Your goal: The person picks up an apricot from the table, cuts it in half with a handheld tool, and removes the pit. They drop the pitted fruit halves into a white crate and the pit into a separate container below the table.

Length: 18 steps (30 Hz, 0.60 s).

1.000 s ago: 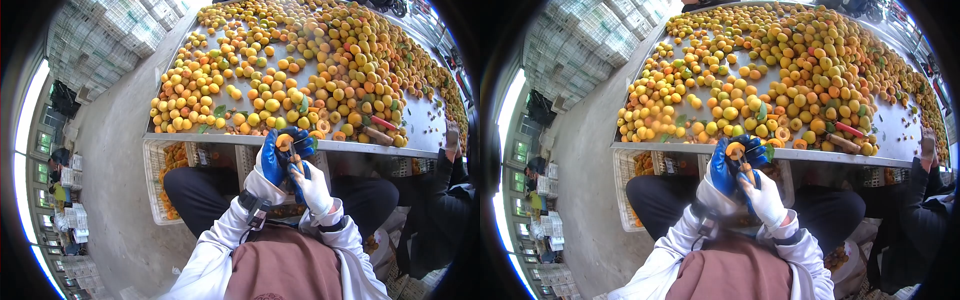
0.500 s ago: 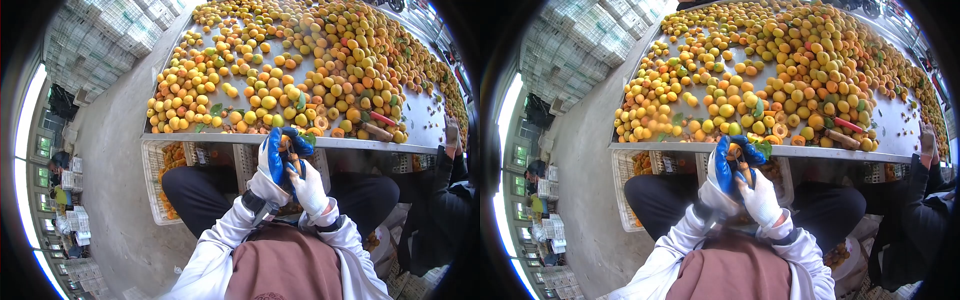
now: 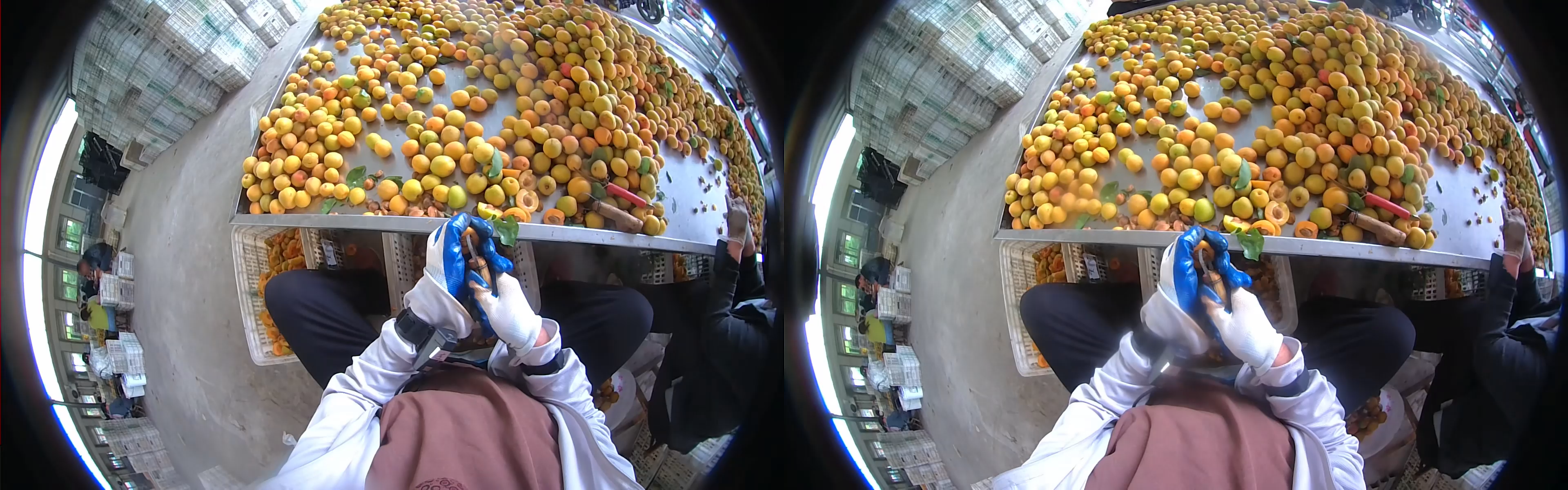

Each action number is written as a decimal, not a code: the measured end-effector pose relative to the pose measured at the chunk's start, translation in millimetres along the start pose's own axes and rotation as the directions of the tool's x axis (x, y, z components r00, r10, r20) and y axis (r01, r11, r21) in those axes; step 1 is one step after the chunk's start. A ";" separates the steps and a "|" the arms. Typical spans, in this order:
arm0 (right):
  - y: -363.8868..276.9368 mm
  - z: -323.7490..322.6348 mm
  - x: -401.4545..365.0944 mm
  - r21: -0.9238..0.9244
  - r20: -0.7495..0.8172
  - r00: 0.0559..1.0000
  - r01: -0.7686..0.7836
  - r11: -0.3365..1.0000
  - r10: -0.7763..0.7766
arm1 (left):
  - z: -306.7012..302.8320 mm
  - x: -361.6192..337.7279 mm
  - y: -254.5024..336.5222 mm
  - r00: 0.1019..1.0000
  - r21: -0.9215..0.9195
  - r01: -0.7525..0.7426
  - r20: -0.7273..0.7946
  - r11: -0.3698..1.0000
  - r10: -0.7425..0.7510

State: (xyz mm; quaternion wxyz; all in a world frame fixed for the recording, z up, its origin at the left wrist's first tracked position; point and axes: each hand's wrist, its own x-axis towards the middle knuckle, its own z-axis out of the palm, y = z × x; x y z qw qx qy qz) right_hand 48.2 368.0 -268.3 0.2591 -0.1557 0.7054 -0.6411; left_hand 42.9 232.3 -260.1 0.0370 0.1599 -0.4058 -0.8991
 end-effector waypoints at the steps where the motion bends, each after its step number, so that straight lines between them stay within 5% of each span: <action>1: 0.2 -1.6 0.7 -0.001 0.002 1.000 0.001 1.000 -0.001 | -1.2 1.1 0.5 0.998 -0.039 0.053 -0.023 0.998 -0.054; 3: 2.0 -5.5 1.3 0.112 0.087 0.992 -0.102 0.988 0.093 | -4.0 0.9 3.1 0.996 -0.066 0.086 0.001 0.994 -0.086; 7: 6.0 -5.3 1.1 0.125 0.135 0.991 -0.012 0.992 -0.005 | -9.0 1.9 -0.9 0.976 -0.290 0.210 0.000 0.934 -0.220; 9: 0.8 4.2 -3.7 0.034 0.054 0.998 -0.015 0.999 0.013 | -8.4 -0.1 0.6 0.975 -0.260 0.221 0.053 0.940 -0.214; 11: 14.2 5.6 -1.6 0.067 -0.008 0.998 0.065 0.996 -0.065 | 3.1 -3.6 3.9 0.997 -0.063 0.073 0.012 0.995 -0.072; 13: 17.9 -5.5 -2.8 0.423 0.180 0.954 -0.295 0.857 0.240 | 2.7 0.3 4.0 0.995 -0.135 0.095 0.054 0.986 -0.089; 15: 16.9 2.6 -1.6 0.464 0.104 0.982 -0.189 0.866 0.158 | 8.4 -2.1 10.2 0.997 0.007 -0.013 0.080 1.000 0.013; 18: 15.4 0.4 1.9 0.234 -0.016 0.999 -0.024 0.972 0.029 | 8.3 -3.8 14.3 0.988 0.116 -0.060 0.150 0.992 0.042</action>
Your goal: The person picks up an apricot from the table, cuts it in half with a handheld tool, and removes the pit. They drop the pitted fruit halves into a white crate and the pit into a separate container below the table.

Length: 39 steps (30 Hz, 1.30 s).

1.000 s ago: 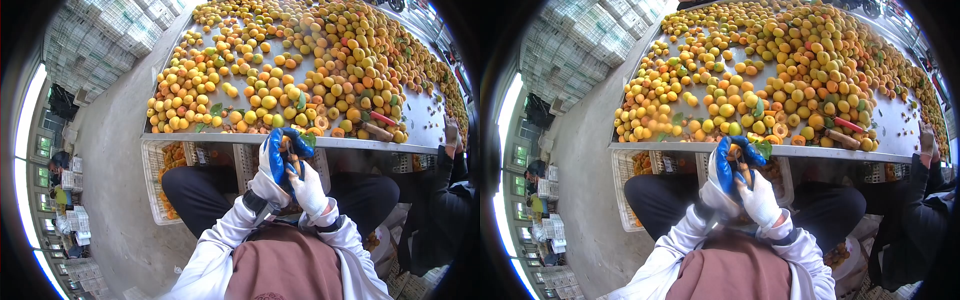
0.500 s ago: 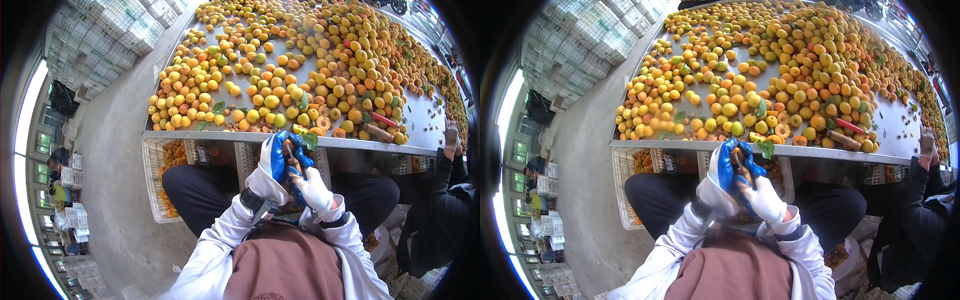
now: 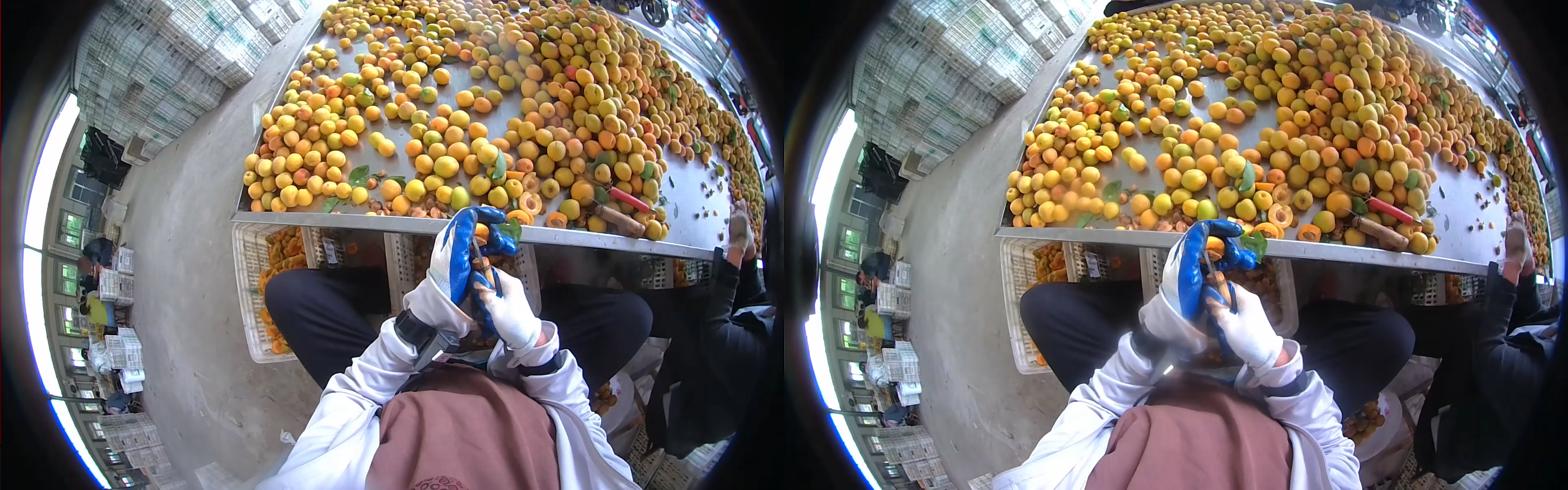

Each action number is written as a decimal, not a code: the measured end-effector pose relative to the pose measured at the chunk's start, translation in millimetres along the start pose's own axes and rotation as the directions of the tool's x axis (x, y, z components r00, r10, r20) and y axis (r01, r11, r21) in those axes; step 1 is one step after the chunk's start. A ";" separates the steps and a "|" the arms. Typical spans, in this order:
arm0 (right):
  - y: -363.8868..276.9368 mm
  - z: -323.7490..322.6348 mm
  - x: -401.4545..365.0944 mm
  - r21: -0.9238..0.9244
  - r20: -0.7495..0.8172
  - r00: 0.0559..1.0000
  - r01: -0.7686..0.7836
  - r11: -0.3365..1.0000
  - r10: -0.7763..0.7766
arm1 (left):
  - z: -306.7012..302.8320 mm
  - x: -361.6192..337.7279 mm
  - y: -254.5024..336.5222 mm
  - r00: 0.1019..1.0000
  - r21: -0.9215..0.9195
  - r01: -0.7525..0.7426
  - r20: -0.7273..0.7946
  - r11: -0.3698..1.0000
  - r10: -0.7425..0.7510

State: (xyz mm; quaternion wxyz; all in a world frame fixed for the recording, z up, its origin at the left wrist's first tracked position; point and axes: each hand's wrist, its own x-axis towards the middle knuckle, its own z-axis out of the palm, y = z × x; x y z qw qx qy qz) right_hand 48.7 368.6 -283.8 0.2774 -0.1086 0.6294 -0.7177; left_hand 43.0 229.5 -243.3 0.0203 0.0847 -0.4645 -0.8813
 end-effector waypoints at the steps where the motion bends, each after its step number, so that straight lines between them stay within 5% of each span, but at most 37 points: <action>1: -6.1 -10.3 -0.5 0.158 0.123 0.978 -0.185 0.970 0.166 | -3.1 0.4 -2.2 1.000 0.029 -0.006 0.023 1.000 0.005; 2: -9.3 -16.0 -1.3 0.287 0.268 0.916 -0.373 0.882 0.300 | -8.3 3.4 -3.2 0.998 -0.009 0.063 0.028 0.998 -0.062; 7: -15.2 -20.4 -5.4 0.426 0.418 0.875 -0.427 0.798 0.245 | 0.0 -3.6 8.3 0.989 -0.206 0.145 -0.005 0.968 -0.149; 8: -18.2 -21.5 -7.0 0.470 0.452 0.867 -0.433 0.769 0.211 | -1.8 -7.4 10.8 0.989 0.238 -0.144 0.061 0.961 0.133; 9: -19.1 -22.7 -8.1 0.513 0.483 0.858 -0.439 0.738 0.175 | -3.1 -9.4 12.3 0.908 0.597 -0.418 0.239 0.684 0.345; 10: -11.9 -23.8 -8.5 0.536 0.463 0.879 -0.380 0.754 0.115 | -5.8 -5.0 6.3 0.960 0.226 -0.281 0.065 0.932 0.274; 14: -8.1 -22.3 -3.7 0.356 0.190 0.970 -0.212 0.910 0.151 | -30.8 -0.4 24.1 0.919 0.260 -0.327 -0.137 0.908 0.370; 15: -9.5 -23.0 -4.5 0.357 0.195 0.969 -0.212 0.910 0.150 | -32.3 -10.6 42.8 0.827 0.414 -0.501 -0.031 0.760 0.562; 17: -11.7 -26.1 -5.8 0.401 0.199 0.974 -0.180 0.898 0.106 | -48.7 -37.3 88.9 0.811 0.639 -0.413 -0.065 0.649 0.581; 18: -14.9 -25.4 -7.2 0.405 0.204 0.973 -0.181 0.896 0.105 | -72.9 -53.6 110.0 0.828 0.809 -0.250 -0.106 0.532 0.550; 19: -19.4 -23.9 -9.1 0.396 0.174 0.980 -0.158 0.904 0.095 | -85.2 -57.2 123.7 0.749 0.737 -0.275 -0.238 0.618 0.618; 21: -27.0 -19.5 -10.8 0.397 0.144 0.986 -0.136 0.908 0.085 | -142.9 -86.0 154.2 0.684 0.855 -0.152 -0.272 0.496 0.677; 22: -30.5 -15.4 -10.7 0.319 0.128 0.986 -0.144 0.937 0.108 | -168.7 -100.8 167.6 0.664 0.933 0.059 -0.303 0.356 0.684; 23: -31.4 -13.0 -10.8 0.239 0.109 0.985 -0.153 0.959 0.130 | -200.2 -117.3 179.3 0.695 0.949 0.303 -0.156 -0.090 0.702; 25: -21.6 -13.6 -7.1 0.159 0.140 0.988 -0.090 0.983 0.068 | -195.2 -125.4 183.1 0.761 0.420 0.574 0.043 -0.703 0.647; 27: -20.4 -10.3 -5.9 -0.008 0.072 0.997 0.033 0.999 -0.032 | -187.6 -106.3 177.8 0.748 0.705 0.435 0.064 -0.561 0.660; 28: -18.6 -10.2 -5.4 -0.009 0.073 0.997 0.033 0.999 -0.032 | -167.4 -85.8 171.1 0.786 0.922 0.219 0.027 -0.320 0.617; 30: -15.3 -11.4 -3.2 -0.078 0.037 0.999 0.030 0.997 -0.027 | -126.5 -37.7 147.8 0.865 0.895 -0.069 0.273 -0.440 0.421; 33: -25.6 -10.9 -4.9 -0.028 0.027 0.994 -0.103 0.994 0.104 | -99.4 42.0 97.2 0.946 0.807 -0.240 0.319 -0.540 0.057; 39: -3.4 -24.7 -5.5 -0.230 -0.008 0.999 0.044 0.972 -0.047 | -108.9 108.7 32.1 0.927 0.643 -0.287 0.375 -0.710 -0.036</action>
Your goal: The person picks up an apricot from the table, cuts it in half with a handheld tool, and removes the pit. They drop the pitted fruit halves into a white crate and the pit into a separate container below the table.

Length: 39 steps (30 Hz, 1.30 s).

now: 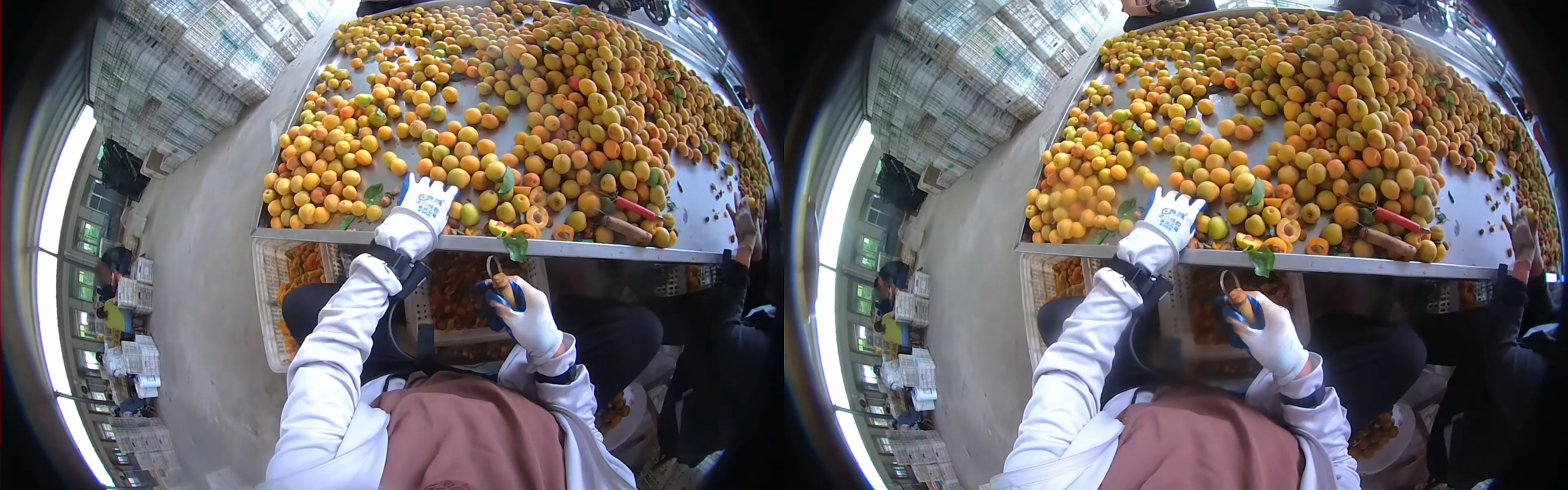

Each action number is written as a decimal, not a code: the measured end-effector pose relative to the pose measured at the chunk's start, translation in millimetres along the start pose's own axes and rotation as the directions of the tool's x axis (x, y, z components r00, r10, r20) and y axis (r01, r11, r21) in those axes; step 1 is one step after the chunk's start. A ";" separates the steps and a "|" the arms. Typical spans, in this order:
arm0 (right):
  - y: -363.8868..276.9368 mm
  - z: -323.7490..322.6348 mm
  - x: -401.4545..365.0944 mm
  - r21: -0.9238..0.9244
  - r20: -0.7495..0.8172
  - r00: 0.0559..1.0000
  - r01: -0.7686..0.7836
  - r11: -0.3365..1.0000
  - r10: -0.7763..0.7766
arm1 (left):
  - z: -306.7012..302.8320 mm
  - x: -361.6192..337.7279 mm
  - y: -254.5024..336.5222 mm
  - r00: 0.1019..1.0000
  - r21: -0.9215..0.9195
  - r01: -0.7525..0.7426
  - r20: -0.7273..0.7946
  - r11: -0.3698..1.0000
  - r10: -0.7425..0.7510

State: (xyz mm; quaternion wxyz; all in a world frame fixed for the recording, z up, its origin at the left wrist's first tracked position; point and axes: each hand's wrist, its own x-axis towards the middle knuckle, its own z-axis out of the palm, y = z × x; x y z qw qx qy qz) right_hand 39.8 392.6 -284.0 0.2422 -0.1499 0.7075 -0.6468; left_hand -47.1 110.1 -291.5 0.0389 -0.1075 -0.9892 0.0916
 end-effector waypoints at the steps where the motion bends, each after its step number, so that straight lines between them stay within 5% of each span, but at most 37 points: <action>1: -1.3 0.2 -0.3 -0.028 0.003 1.000 -0.011 1.000 0.011 | -3.1 9.5 -1.2 0.993 -0.047 0.043 0.109 0.998 -0.037; 2: -1.6 0.8 -1.0 -0.024 0.004 1.000 -0.010 1.000 0.010 | -6.2 15.0 -2.9 0.973 -0.089 0.093 0.220 0.992 -0.072; 4: -1.9 1.0 -0.9 -0.090 0.025 0.999 0.050 0.995 -0.047 | -3.9 17.8 -9.2 0.984 -0.134 0.112 0.151 0.985 -0.092; 5: -1.6 1.8 -1.6 -0.089 0.025 0.998 0.051 0.995 -0.049 | -3.0 19.0 -14.1 0.974 -0.373 0.223 0.123 0.901 -0.190; 6: -0.9 3.2 -2.6 -0.085 0.024 0.999 0.043 0.995 -0.041 | -2.9 19.9 -18.9 0.950 -0.588 0.301 0.118 0.751 -0.288; 7: -1.7 5.1 -2.0 -0.079 0.021 0.999 0.035 0.996 -0.034 | -2.0 17.1 -21.1 0.944 -0.873 0.159 -0.002 0.462 -0.329; 8: -6.3 5.5 -2.0 -0.072 0.017 0.999 0.038 0.997 -0.037 | 0.4 7.5 -19.7 0.907 -0.983 0.178 0.143 0.053 -0.396; 10: -21.1 5.4 -3.6 -0.040 0.043 0.998 -0.051 0.998 0.052 | -40.6 -15.4 3.0 0.907 -0.911 -0.026 0.152 -0.411 -0.394; 11: -20.1 7.9 -2.1 -0.038 0.045 0.998 -0.050 0.998 0.052 | -38.5 -24.0 9.5 0.906 -0.912 -0.025 0.152 -0.409 -0.395; 13: -14.8 11.2 -1.9 -0.041 -0.003 1.000 0.020 0.999 -0.020 | -31.1 -35.7 29.6 0.951 -0.617 -0.143 0.130 -0.774 -0.280; 14: -13.8 12.7 -2.2 -0.043 -0.006 1.000 0.013 0.999 -0.013 | -27.2 -41.5 39.2 0.950 -0.525 -0.145 0.162 -0.839 -0.266; 17: -22.5 16.9 0.2 0.024 -0.037 0.996 -0.075 0.997 0.075 | -23.1 -52.3 64.4 0.939 -0.403 -0.121 0.249 -0.907 -0.236; 24: -22.2 22.6 6.5 -0.082 -0.079 0.994 -0.087 0.993 0.081 | -22.5 -57.5 95.2 0.912 -0.484 -0.104 0.303 -0.869 -0.278; 26: -20.1 22.4 8.0 -0.075 -0.075 0.990 -0.122 0.990 0.116 | -30.2 -58.3 102.9 0.887 -0.354 -0.093 0.395 -0.931 -0.239; 30: -18.4 20.1 8.2 -0.089 -0.066 0.988 -0.145 0.985 0.139 | -50.5 -58.1 119.7 0.867 -0.566 -0.058 0.380 -0.822 -0.322; 37: -21.7 21.2 4.1 -0.143 -0.121 0.991 -0.075 0.987 0.058 | -54.8 -56.4 132.8 0.888 -0.564 -0.040 0.358 -0.825 -0.288; 39: -17.8 26.4 2.2 -0.186 -0.176 0.984 -0.034 0.982 0.000 | -55.0 -55.2 135.6 0.883 -0.672 -0.081 0.295 -0.736 -0.367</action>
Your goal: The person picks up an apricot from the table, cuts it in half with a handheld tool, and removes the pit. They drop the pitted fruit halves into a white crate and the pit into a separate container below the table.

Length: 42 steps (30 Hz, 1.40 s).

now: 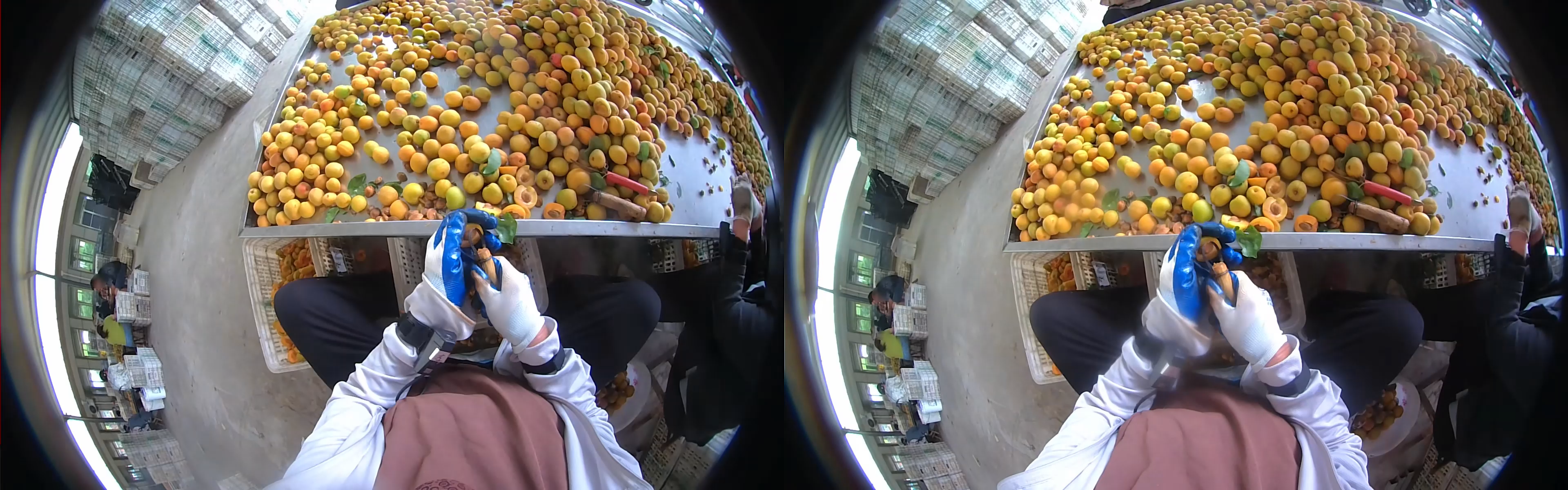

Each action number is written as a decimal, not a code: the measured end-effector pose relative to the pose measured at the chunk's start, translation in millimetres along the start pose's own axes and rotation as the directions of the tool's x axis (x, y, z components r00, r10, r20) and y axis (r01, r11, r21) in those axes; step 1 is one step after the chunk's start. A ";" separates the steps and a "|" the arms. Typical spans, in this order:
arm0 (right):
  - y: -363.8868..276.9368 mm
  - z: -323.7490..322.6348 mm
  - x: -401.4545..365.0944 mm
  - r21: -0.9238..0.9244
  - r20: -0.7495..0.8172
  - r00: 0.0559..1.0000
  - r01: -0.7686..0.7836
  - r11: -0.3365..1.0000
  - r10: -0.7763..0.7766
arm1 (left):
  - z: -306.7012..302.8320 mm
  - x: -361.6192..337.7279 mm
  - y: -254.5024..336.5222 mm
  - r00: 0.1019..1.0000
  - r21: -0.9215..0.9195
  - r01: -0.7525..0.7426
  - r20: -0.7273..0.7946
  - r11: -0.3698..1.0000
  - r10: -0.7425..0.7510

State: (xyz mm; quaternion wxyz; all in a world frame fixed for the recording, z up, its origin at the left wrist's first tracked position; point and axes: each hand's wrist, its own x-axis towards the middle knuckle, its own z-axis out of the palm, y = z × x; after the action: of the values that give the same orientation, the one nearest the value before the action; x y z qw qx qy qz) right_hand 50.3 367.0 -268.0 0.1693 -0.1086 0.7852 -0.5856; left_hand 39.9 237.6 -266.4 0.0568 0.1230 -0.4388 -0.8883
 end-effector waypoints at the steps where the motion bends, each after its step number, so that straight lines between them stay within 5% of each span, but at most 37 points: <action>1: 2.6 3.5 -0.4 0.001 0.000 1.000 0.001 1.000 -0.001 | 1.8 -0.6 -0.4 1.000 0.001 -0.001 0.000 1.000 0.001; 3: 10.2 10.1 -1.2 -0.068 -0.092 0.987 0.124 0.990 -0.130 | 6.6 -2.8 -1.6 0.998 0.019 -0.055 -0.036 0.998 0.055; 10: 16.8 7.9 -1.2 -0.064 0.035 0.996 0.084 0.994 -0.082 | 1.0 -7.1 -10.3 0.988 0.052 -0.056 -0.142 0.997 0.063; 17: 7.4 -11.9 4.1 0.079 0.314 0.947 -0.090 0.993 0.061 | 2.0 -13.0 4.1 0.987 -0.041 0.060 -0.147 0.997 -0.065; 19: 3.0 -14.3 3.4 0.276 0.388 0.908 -0.275 0.921 0.155 | 3.5 -14.1 7.6 0.989 0.035 0.024 -0.145 0.999 -0.018; 23: 15.0 5.2 -3.5 0.315 0.281 0.953 -0.206 0.926 0.116 | 10.2 -15.1 5.6 0.992 0.082 -0.060 -0.108 0.995 0.068; 25: 19.4 19.6 -7.9 0.323 0.041 0.999 -0.003 0.946 -0.011 | 10.5 -14.3 1.0 0.986 0.160 -0.158 -0.028 0.974 0.165; 27: 19.3 20.2 -8.5 0.316 0.025 1.000 -0.020 0.949 0.013 | 7.6 -13.0 -4.0 0.984 0.186 -0.166 -0.027 0.968 0.174; 32: 8.1 7.4 -4.5 0.038 0.148 0.988 -0.056 0.998 0.050 | 9.9 -10.2 -0.6 0.992 0.108 -0.004 -0.126 0.994 0.017; 39: 9.5 -12.7 2.1 0.243 0.319 0.944 -0.164 0.956 0.080 | 7.6 -10.1 18.1 0.979 -0.031 0.174 -0.098 0.984 -0.177; 42: -4.9 -23.5 1.6 0.308 0.501 0.829 -0.440 0.843 0.250 | 3.9 -11.3 20.8 0.978 -0.083 0.196 -0.063 0.977 -0.201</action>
State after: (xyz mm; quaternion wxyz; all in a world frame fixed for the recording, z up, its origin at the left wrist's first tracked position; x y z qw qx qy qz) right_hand 39.5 385.7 -257.5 0.4672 -0.0535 0.5912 -0.6553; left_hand 49.5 230.3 -245.8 -0.0121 0.1953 -0.3879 -0.9007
